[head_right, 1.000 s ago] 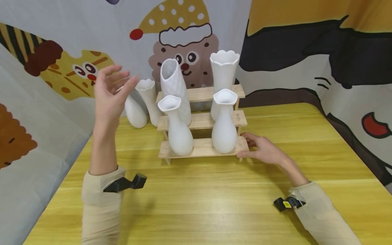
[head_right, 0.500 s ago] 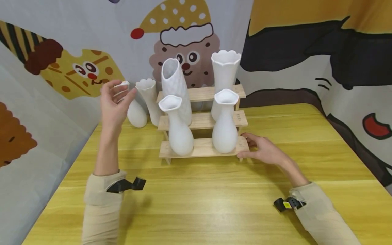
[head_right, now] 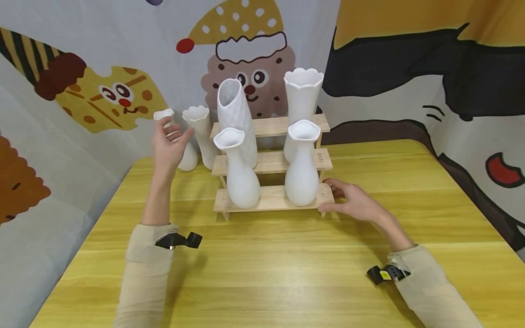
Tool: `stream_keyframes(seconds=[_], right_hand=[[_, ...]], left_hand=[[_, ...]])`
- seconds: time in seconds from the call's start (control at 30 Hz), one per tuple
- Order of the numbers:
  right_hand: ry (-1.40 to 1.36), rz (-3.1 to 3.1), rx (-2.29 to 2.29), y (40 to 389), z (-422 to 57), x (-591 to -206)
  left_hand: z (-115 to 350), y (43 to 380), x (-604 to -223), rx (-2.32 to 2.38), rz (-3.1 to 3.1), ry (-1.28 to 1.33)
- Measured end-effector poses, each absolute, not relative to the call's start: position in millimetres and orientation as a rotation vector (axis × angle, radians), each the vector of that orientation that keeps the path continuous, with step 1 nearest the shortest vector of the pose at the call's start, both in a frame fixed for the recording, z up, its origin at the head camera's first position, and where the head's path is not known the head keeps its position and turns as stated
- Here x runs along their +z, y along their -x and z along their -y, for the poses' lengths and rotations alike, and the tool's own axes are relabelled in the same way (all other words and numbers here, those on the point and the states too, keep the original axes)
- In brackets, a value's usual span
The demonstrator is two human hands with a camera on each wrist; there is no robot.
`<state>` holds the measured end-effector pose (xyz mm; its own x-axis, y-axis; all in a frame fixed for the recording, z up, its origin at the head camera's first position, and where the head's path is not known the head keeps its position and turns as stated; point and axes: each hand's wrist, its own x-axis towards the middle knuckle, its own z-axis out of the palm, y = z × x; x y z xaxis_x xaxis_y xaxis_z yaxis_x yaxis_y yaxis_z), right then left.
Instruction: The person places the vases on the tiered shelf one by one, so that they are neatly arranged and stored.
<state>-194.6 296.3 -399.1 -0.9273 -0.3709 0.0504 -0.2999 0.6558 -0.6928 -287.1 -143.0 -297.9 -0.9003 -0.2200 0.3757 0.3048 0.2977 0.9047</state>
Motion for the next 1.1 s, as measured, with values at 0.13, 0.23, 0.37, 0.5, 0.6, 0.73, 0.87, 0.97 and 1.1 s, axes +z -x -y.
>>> stream_keyframes(seconds=[0.13, 0.23, 0.37, 0.5, 0.6, 0.73, 0.87, 0.97, 1.1], right_hand=[[0.559, -2.767, -1.136, 194.9, -296.8, -399.6], [0.559, -2.764, -1.135, 194.7, -297.0, -399.5], [0.557, -2.769, -1.132, 194.4, -297.1, -398.8], [0.551, -2.770, -1.132, 194.6, -297.1, -398.7], [0.551, -2.768, -1.133, 194.1, -297.2, -398.9], [0.554, -2.776, -1.125, 193.4, -297.3, -399.3], [0.552, -2.781, -1.121, 193.3, -296.6, -398.5], [0.555, -2.776, -1.125, 193.0, -296.4, -396.8], [0.558, -2.764, -1.136, 191.4, -296.7, -393.9]], left_hand=[[138.7, 294.4, -305.1, -1.633, 2.184, 0.053], [135.4, 299.6, -307.9, -1.619, 2.205, 0.019], [131.3, 307.8, -310.0, -1.583, 2.214, -0.008], [126.9, 316.1, -312.4, -1.574, 2.198, -0.007], [124.0, 322.2, -314.9, -1.564, 2.189, -0.002], [121.7, 330.5, -318.0, -1.538, 2.201, -0.009], [120.4, 336.1, -318.9, -1.532, 2.221, -0.028], [119.7, 340.0, -319.0, -1.523, 2.231, -0.030], [118.9, 346.5, -320.0, -1.541, 2.243, -0.028]])
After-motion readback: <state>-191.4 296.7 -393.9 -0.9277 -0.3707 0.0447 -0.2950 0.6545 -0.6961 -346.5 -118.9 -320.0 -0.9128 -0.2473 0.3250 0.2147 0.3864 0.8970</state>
